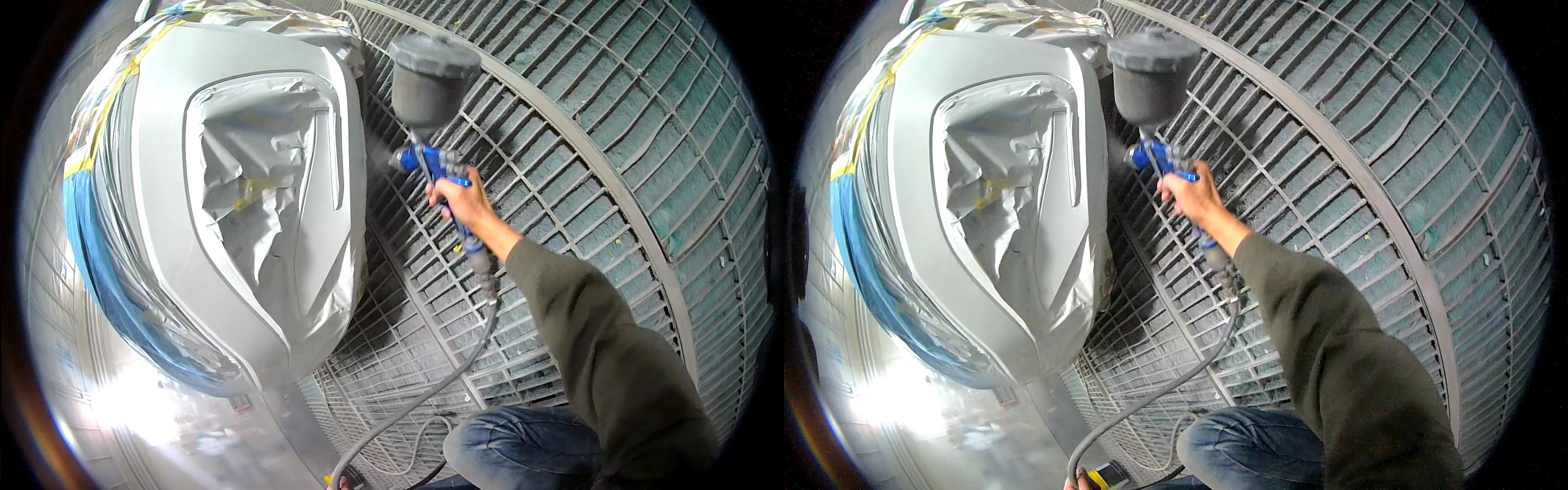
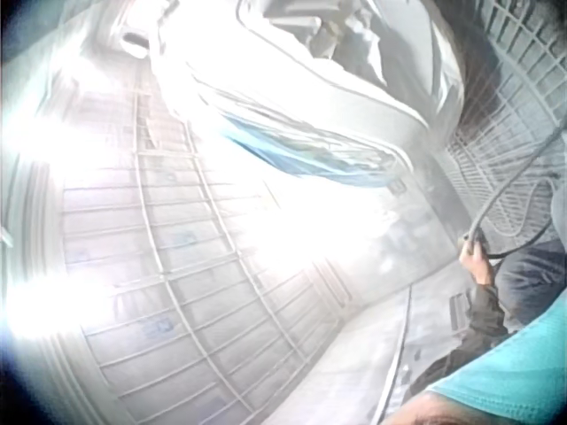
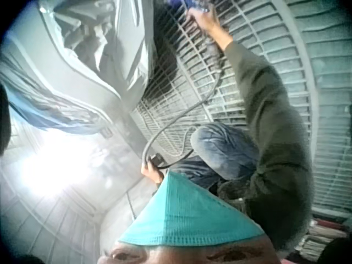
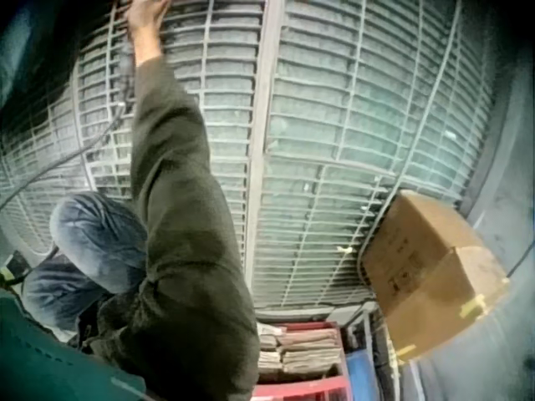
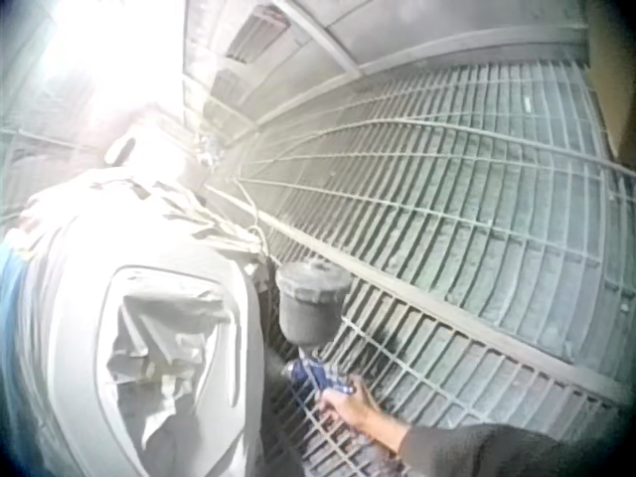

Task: The person uses a spray gun to apply white paint to the rear bumper and lower side panels of a car in a paint booth. The car is masked with plastic and newspaper. The person moves around the vehicle to cover different areas and finishes by detaching the spray gun hose.

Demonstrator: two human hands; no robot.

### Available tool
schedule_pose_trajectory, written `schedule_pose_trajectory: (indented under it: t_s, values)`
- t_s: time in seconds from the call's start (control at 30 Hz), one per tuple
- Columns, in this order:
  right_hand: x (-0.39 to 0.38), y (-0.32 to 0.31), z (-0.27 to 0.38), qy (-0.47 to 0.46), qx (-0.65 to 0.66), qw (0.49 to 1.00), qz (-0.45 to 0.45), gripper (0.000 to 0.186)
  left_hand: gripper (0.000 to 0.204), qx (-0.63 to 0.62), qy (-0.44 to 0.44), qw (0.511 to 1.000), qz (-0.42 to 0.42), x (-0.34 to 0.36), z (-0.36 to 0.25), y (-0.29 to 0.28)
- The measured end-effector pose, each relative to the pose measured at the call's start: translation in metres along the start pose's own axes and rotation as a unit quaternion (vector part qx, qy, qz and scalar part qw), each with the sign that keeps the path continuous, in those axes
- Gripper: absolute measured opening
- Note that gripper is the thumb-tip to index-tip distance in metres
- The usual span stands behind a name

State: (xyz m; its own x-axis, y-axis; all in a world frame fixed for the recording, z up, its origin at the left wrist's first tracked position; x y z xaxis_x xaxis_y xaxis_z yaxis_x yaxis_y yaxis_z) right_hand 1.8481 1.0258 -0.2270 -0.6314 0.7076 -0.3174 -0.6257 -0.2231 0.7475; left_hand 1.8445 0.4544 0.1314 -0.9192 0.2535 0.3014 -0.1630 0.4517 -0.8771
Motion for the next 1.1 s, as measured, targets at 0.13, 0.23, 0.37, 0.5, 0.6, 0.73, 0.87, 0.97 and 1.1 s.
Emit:
schedule_pose_trajectory:
  t_s: [0.13, 0.23, 0.37, 0.5, 0.6, 0.73, 0.87, 0.97, 1.1]
  values:
    - [0.037, -0.001, 0.063, -0.068, -0.048, 0.996, -0.043, 0.01, 0.019, -0.009, 0.002, 1.0, 0.01, -0.005, -0.035, 0.013]
    - [0.048, 0.0, 0.124, -0.16, -0.132, 0.976, -0.068, 0.011, 0.017, 0.034, 0.021, 0.998, 0.044, -0.006, -0.062, 0.021]
    - [0.028, 0.016, 0.133, -0.098, -0.137, 0.986, 0.001, 0.012, 0.022, 0.091, 0.037, 0.992, 0.08, -0.009, -0.088, 0.027]
    - [-0.014, 0.024, 0.104, -0.043, -0.159, 0.985, 0.044, 0.01, 0.025, 0.121, 0.06, 0.986, 0.094, -0.01, -0.09, 0.026]
    - [-0.049, 0.028, 0.088, -0.065, -0.199, 0.976, 0.062, 0.011, 0.024, 0.122, 0.022, 0.988, 0.093, -0.009, -0.109, 0.033]
    - [-0.094, 0.046, 0.048, -0.016, -0.234, 0.967, 0.098, 0.014, 0.023, 0.142, 0.08, 0.984, 0.075, -0.009, -0.102, 0.025]
    - [-0.114, 0.065, 0.033, 0.061, -0.206, 0.958, 0.187, 0.011, 0.018, 0.217, 0.165, 0.956, 0.109, -0.009, -0.091, 0.026]
    - [-0.094, 0.072, 0.067, -0.029, -0.232, 0.961, 0.144, 0.01, 0.014, 0.193, 0.138, 0.966, 0.1, -0.012, -0.092, 0.023]
    - [-0.06, 0.07, 0.124, -0.097, -0.303, 0.946, 0.057, 0.011, 0.019, 0.101, 0.153, 0.98, 0.083, -0.009, -0.103, 0.021]
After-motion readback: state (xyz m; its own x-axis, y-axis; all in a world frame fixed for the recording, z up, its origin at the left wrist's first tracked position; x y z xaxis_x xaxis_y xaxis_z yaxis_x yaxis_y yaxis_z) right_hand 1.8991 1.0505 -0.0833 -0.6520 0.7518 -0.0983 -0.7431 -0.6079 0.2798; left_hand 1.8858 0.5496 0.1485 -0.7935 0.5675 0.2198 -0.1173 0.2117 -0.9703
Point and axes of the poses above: each hand's wrist, its own x-axis towards the middle knuckle, its own y-axis out of the palm, z = x × y, the point moved 10 cm from there along x, towards the middle knuckle, and after that the axes turned 7 degrees about y, right-handed, at the moved point
